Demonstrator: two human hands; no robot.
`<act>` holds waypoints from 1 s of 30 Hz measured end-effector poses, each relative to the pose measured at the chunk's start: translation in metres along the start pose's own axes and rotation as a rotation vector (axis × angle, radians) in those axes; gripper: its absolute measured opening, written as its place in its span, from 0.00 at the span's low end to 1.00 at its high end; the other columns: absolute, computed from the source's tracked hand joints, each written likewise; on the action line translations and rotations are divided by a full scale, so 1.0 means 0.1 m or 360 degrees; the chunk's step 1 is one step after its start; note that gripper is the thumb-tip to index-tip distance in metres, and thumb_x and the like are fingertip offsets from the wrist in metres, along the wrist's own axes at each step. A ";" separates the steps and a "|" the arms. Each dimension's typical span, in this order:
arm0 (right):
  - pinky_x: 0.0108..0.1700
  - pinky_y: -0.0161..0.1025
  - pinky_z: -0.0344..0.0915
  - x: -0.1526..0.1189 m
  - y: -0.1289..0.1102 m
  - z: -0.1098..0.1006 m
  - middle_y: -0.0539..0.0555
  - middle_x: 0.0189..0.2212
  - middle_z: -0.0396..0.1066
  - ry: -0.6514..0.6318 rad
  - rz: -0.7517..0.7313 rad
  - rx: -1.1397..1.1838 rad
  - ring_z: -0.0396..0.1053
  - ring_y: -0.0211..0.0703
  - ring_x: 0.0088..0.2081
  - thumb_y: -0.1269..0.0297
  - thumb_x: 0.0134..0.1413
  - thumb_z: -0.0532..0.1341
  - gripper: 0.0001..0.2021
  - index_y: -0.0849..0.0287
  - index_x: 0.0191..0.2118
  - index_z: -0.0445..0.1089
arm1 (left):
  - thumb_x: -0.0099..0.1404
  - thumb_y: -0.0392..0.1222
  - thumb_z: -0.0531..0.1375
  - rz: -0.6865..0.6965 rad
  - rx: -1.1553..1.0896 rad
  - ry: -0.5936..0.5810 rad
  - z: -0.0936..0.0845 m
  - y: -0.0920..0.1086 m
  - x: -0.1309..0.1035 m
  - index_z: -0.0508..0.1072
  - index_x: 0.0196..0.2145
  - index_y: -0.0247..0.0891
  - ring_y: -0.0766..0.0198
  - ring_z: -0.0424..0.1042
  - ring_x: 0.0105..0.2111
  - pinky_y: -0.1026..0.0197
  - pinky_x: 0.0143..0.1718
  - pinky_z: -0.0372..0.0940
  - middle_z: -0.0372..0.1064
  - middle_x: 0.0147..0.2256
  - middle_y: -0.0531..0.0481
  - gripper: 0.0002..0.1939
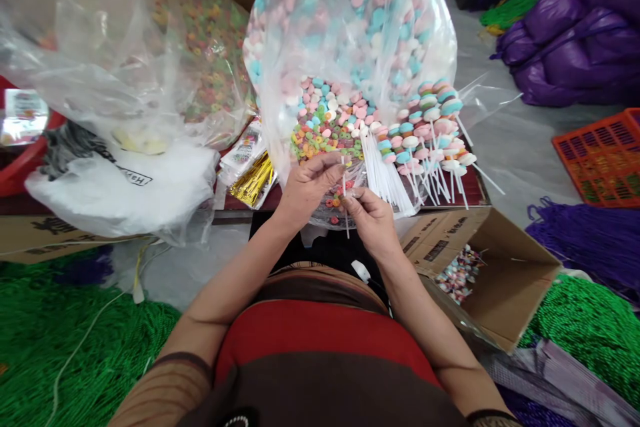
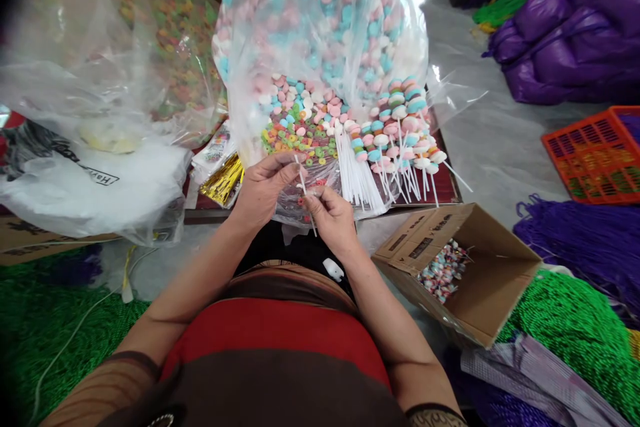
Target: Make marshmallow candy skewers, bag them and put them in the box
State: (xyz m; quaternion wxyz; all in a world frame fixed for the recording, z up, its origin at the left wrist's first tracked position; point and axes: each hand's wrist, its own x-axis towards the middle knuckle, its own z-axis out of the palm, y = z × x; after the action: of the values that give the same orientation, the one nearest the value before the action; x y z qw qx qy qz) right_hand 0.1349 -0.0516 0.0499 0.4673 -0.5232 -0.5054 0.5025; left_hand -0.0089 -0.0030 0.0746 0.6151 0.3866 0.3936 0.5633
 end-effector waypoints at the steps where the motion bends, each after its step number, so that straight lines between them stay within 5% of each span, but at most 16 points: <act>1: 0.35 0.40 0.65 0.00 0.00 0.01 0.49 0.25 0.69 -0.0016 0.0020 0.0035 0.64 0.41 0.28 0.41 0.56 0.65 0.20 0.54 0.29 0.71 | 0.55 0.45 0.76 -0.0010 -0.0002 0.0017 0.00 -0.01 0.01 0.82 0.33 0.39 0.67 0.74 0.31 0.62 0.39 0.70 0.78 0.32 0.54 0.11; 7: 0.31 0.39 0.63 -0.03 0.00 0.02 0.47 0.24 0.69 -0.0073 0.0111 0.0175 0.62 0.38 0.24 0.39 0.56 0.65 0.21 0.54 0.38 0.73 | 0.57 0.42 0.74 -0.0035 0.0040 0.0036 0.03 -0.08 0.06 0.79 0.34 0.40 0.68 0.70 0.29 0.64 0.34 0.67 0.75 0.29 0.55 0.09; 12: 0.30 0.38 0.60 -0.06 -0.02 -0.04 0.44 0.19 0.64 0.0138 -0.0086 -0.0260 0.60 0.37 0.23 0.48 0.60 0.64 0.17 0.55 0.46 0.76 | 0.63 0.49 0.70 -0.0031 0.0306 -0.0155 -0.01 -0.16 0.10 0.76 0.33 0.39 0.68 0.69 0.27 0.64 0.32 0.66 0.71 0.27 0.55 0.12; 18: 0.21 0.33 0.50 0.00 -0.03 -0.18 0.42 0.15 0.60 0.0183 0.0136 0.0078 0.52 0.32 0.17 0.41 0.62 0.61 0.22 0.57 0.43 0.76 | 0.73 0.42 0.56 0.0563 0.1598 -0.0071 -0.24 -0.03 0.68 0.80 0.46 0.40 0.57 0.75 0.46 0.55 0.52 0.68 0.79 0.44 0.46 0.13; 22: 0.20 0.32 0.50 0.25 -0.08 -0.29 0.44 0.19 0.65 0.0158 0.0137 0.0130 0.55 0.32 0.16 0.38 0.59 0.62 0.23 0.56 0.40 0.73 | 0.70 0.35 0.54 0.0554 0.2422 -0.0189 -0.22 -0.04 1.15 0.82 0.40 0.40 0.48 0.73 0.51 0.46 0.57 0.63 0.78 0.43 0.40 0.15; 25: 0.24 0.34 0.54 0.58 -0.13 -0.40 0.47 0.23 0.69 0.0208 0.0004 -0.0182 0.59 0.34 0.19 0.41 0.62 0.59 0.20 0.55 0.35 0.70 | 0.69 0.33 0.53 0.0350 0.2743 -0.0287 -0.12 -0.10 1.30 0.81 0.38 0.35 0.44 0.71 0.54 0.42 0.59 0.60 0.77 0.46 0.35 0.15; 30: 0.39 0.41 0.63 1.21 -0.22 -0.38 0.58 0.30 0.75 0.0319 -0.0163 -0.1327 0.71 0.49 0.35 0.60 0.65 0.57 0.13 0.58 0.30 0.72 | 0.68 0.31 0.54 0.0220 0.2886 -0.0338 -0.05 -0.13 1.37 0.81 0.42 0.31 0.42 0.70 0.55 0.41 0.60 0.58 0.75 0.50 0.30 0.15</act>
State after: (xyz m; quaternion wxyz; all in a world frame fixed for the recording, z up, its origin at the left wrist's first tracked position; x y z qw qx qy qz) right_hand 0.1698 0.0709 0.0676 0.2871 -0.6877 -0.6425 0.1783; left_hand -0.0009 0.1332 0.0541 0.0739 0.7940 0.6024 0.0356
